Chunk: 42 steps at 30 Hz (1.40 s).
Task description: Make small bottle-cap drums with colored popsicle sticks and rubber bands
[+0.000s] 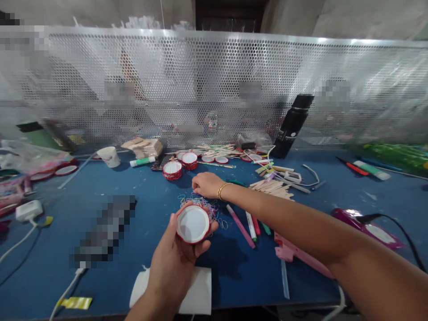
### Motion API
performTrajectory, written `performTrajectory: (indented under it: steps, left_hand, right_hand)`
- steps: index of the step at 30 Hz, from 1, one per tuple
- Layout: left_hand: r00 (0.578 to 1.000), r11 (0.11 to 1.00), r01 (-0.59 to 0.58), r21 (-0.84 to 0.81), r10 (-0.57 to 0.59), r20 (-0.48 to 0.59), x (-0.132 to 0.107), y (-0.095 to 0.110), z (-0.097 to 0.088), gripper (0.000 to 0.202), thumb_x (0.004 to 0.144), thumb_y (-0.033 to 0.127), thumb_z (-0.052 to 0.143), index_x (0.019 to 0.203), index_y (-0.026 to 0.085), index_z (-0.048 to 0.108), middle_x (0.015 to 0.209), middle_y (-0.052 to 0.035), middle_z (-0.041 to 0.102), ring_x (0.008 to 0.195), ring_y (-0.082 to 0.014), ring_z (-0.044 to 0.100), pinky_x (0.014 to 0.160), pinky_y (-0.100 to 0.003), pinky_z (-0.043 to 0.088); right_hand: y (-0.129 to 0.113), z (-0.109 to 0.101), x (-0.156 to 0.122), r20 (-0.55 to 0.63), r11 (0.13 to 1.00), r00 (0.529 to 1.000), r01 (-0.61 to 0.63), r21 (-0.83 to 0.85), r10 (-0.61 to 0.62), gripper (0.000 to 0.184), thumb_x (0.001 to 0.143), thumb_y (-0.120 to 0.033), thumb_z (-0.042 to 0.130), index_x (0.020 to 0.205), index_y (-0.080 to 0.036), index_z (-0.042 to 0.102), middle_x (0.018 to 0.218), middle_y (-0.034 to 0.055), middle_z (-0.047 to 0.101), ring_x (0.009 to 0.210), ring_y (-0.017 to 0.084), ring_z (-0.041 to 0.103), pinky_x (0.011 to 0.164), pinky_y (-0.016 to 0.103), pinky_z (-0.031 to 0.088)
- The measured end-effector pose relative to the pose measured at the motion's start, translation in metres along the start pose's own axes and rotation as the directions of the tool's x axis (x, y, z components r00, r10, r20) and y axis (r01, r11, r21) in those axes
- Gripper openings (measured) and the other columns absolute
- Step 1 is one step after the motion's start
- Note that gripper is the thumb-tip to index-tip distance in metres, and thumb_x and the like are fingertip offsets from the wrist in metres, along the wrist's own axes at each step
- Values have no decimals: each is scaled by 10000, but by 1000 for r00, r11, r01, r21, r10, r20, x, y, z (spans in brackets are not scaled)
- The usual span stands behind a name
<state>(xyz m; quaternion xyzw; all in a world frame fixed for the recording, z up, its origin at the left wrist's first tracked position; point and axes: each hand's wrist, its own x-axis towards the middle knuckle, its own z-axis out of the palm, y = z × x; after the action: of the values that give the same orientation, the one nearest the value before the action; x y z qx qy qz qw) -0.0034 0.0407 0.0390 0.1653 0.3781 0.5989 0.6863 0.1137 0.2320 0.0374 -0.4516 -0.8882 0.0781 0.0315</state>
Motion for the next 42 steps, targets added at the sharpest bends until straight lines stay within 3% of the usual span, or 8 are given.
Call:
performTrajectory:
  steps: [5, 10, 14, 18, 24, 31, 39, 42]
  left_hand:
    - [999, 999, -31, 22, 31, 10, 1, -5, -2, 326, 1037, 271, 521, 1327, 182, 639, 1078, -124, 799, 847, -285, 823, 552, -272, 652]
    - [998, 997, -58, 57, 56, 32, 2, -7, -5, 407, 920, 195, 687, 1324, 213, 642, 1009, -98, 807, 825, -260, 816, 551, -265, 663]
    - [998, 995, -63, 77, 62, 4, 2, -8, -6, 306, 861, 127, 744, 1162, 178, 709, 948, -91, 810, 825, -251, 814, 529, -242, 658]
    - [998, 993, -68, 96, 70, -10, 3, -9, -7, 221, 830, 146, 799, 1044, 160, 748, 893, -83, 809, 788, -239, 806, 509, -238, 654]
    - [995, 991, -98, 93, 98, 5, 3, -13, -8, 286, 739, 204, 905, 995, 149, 789, 863, -67, 805, 734, -205, 767, 522, -260, 664]
    - [993, 989, -107, 100, 101, 60, 1, -15, -8, 371, 696, 253, 947, 1028, 169, 804, 929, -71, 809, 743, -189, 744, 555, -285, 679]
    - [995, 993, -97, 66, 96, 9, 4, -15, -10, 385, 630, 281, 987, 958, 169, 818, 909, -64, 814, 756, -192, 751, 548, -280, 681]
    - [996, 993, -92, 67, 93, -2, 5, -15, -10, 423, 598, 274, 1003, 965, 158, 825, 899, -70, 816, 729, -183, 744, 537, -270, 676]
  right_hand:
    - [4, -1, 1, -1, 992, 1000, -27, 122, 28, 350, 1004, -378, 661, 1289, -178, 637, 1308, 97, 661, 1127, 242, 678, 960, 465, 593]
    - [11, -11, -7, 5, 940, 998, -58, 335, 60, 299, 1000, -374, 669, 1212, -163, 666, 1221, 80, 693, 1053, 218, 697, 915, 433, 606]
    - [9, -18, -25, 21, 831, 997, -74, 551, 75, 85, 969, -215, 674, 991, -136, 694, 946, 31, 753, 825, 133, 701, 769, 264, 571]
    - [-3, -25, -57, 36, 685, 998, -55, 726, 41, 88, 961, -190, 614, 911, -146, 672, 797, 8, 735, 649, 92, 629, 614, 205, 494]
    - [-19, -26, -102, -63, 546, 998, 43, 837, 18, 25, 912, -167, 651, 903, -172, 628, 815, -19, 686, 712, 91, 609, 691, 219, 495]
    - [-24, -20, -115, -253, 585, 966, 171, 793, 61, 133, 865, -126, 675, 911, -200, 574, 802, -31, 632, 735, 113, 605, 705, 251, 499]
    - [-28, -19, -118, -285, 602, 958, 246, 760, -32, 132, 882, -158, 652, 882, -210, 531, 822, -29, 605, 727, 115, 573, 696, 269, 490]
    - [-28, -19, -121, -325, 620, 946, 258, 741, -5, 155, 873, -158, 665, 876, -218, 522, 818, -27, 623, 730, 123, 589, 696, 280, 494]
